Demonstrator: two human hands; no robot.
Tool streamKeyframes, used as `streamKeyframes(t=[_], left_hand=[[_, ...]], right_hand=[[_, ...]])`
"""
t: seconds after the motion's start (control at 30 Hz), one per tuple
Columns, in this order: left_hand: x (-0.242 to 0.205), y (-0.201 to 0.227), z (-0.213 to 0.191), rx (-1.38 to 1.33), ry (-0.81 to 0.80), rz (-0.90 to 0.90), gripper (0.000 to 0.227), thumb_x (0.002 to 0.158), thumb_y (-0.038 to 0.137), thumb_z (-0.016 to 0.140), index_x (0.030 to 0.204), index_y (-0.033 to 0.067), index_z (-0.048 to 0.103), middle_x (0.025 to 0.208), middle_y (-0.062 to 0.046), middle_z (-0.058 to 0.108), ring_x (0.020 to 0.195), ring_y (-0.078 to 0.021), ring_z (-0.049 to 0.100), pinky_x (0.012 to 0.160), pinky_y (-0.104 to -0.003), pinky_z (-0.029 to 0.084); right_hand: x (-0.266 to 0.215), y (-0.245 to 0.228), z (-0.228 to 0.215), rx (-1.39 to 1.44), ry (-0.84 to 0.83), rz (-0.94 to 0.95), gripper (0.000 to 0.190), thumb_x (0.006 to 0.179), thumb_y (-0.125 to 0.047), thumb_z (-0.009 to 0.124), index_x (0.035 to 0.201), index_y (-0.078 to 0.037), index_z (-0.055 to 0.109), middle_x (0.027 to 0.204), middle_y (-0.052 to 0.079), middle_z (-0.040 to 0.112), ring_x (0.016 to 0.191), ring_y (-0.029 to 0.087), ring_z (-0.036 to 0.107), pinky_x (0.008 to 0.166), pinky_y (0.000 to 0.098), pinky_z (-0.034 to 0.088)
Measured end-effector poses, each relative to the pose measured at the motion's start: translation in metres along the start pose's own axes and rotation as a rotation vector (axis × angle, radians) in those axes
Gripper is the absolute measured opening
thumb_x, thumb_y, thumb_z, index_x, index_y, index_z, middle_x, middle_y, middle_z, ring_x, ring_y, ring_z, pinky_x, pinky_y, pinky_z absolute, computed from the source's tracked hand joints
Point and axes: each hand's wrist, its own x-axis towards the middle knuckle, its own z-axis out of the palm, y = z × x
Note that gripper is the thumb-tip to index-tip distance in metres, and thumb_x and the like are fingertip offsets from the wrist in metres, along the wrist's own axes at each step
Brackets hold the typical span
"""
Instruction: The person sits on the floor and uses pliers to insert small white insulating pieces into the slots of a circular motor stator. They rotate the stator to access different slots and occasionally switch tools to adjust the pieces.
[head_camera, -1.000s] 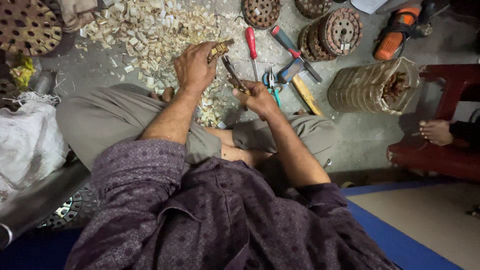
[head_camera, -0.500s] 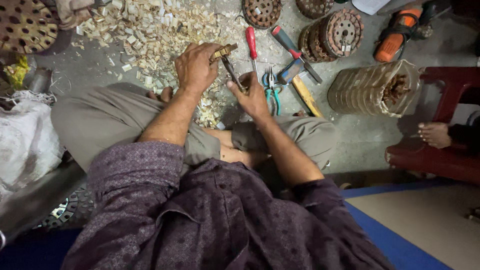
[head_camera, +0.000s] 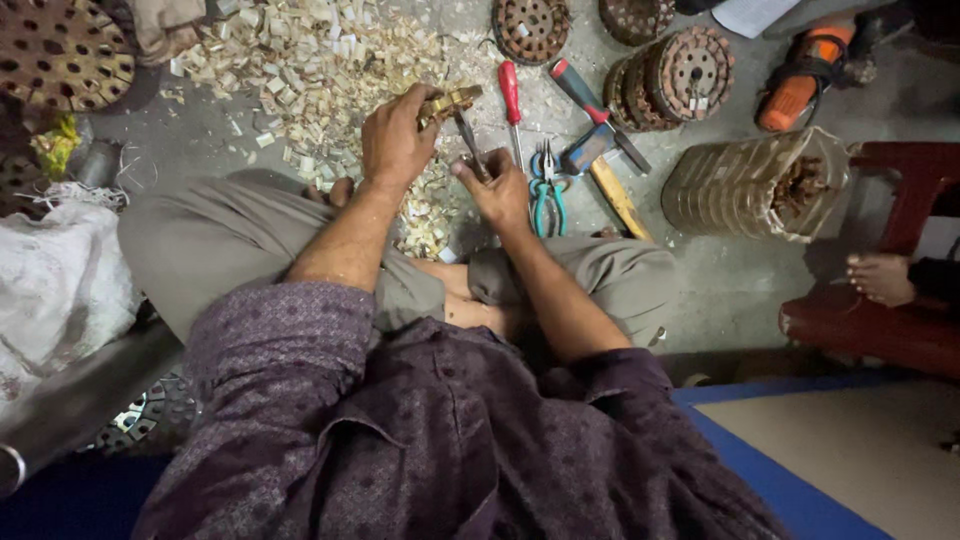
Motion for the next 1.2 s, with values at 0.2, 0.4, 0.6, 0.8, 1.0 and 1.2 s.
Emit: streamKeyframes(t=[0.2, 0.4, 0.6, 0.8, 1.0, 1.2], left_hand=[[-0.004, 0.006, -0.004, 0.093, 0.155, 0.204, 0.038, 0.084, 0.014, 0.080, 0.120, 0.0215, 0.070, 0.114, -0.005, 0.075, 0.104, -0.0279, 0.070, 0.088, -0.048, 0.055], [-0.004, 0.003, -0.002, 0.104, 0.081, 0.072, 0.039, 0.085, 0.019, 0.082, 0.122, 0.0247, 0.071, 0.119, -0.003, 0.074, 0.109, -0.0266, 0.069, 0.094, -0.052, 0.051], [-0.002, 0.000, 0.003, 0.143, 0.070, 0.067, 0.044, 0.084, 0.020, 0.083, 0.126, 0.0259, 0.070, 0.126, -0.004, 0.072, 0.116, -0.0272, 0.065, 0.096, -0.053, 0.049], [0.003, -0.012, 0.016, 0.204, 0.067, 0.115, 0.047, 0.083, 0.022, 0.083, 0.128, 0.0276, 0.070, 0.131, 0.000, 0.070, 0.116, -0.0248, 0.064, 0.100, -0.053, 0.047], [0.006, -0.015, 0.019, 0.225, -0.021, 0.059, 0.044, 0.092, 0.025, 0.081, 0.134, 0.0265, 0.066, 0.133, 0.000, 0.069, 0.113, -0.0217, 0.066, 0.097, -0.051, 0.050], [-0.002, -0.003, 0.008, 0.188, 0.027, 0.066, 0.045, 0.086, 0.018, 0.083, 0.128, 0.0262, 0.071, 0.123, -0.001, 0.073, 0.111, -0.0231, 0.066, 0.094, -0.051, 0.051]], right_hand=[[-0.010, 0.006, -0.013, 0.141, 0.136, -0.224, 0.065, 0.078, -0.057, 0.083, 0.087, -0.001, 0.052, 0.067, 0.011, 0.059, 0.059, 0.027, 0.057, 0.056, 0.0418, 0.049], [-0.012, 0.015, -0.025, 0.315, -0.319, 0.043, 0.053, 0.094, -0.051, 0.076, 0.076, -0.004, 0.058, 0.066, -0.003, 0.047, 0.062, 0.011, 0.042, 0.055, 0.0354, 0.037], [-0.019, -0.010, -0.049, 0.301, -0.418, 0.029, 0.047, 0.093, -0.051, 0.072, 0.097, -0.004, 0.077, 0.066, -0.006, 0.059, 0.062, 0.006, 0.051, 0.055, 0.0288, 0.043], [-0.014, -0.029, -0.061, 0.087, -0.421, 0.143, 0.048, 0.091, -0.051, 0.074, 0.099, -0.003, 0.079, 0.061, -0.001, 0.053, 0.055, 0.010, 0.046, 0.051, 0.0343, 0.038], [-0.015, -0.022, -0.049, -0.068, -0.244, -0.169, 0.057, 0.099, -0.054, 0.073, 0.093, 0.003, 0.071, 0.069, 0.006, 0.059, 0.064, 0.017, 0.056, 0.065, 0.0392, 0.049], [-0.018, -0.012, -0.028, 0.369, -0.100, -0.209, 0.072, 0.091, -0.053, 0.081, 0.127, 0.005, 0.056, 0.101, 0.015, 0.068, 0.095, 0.021, 0.066, 0.081, 0.0426, 0.054]])
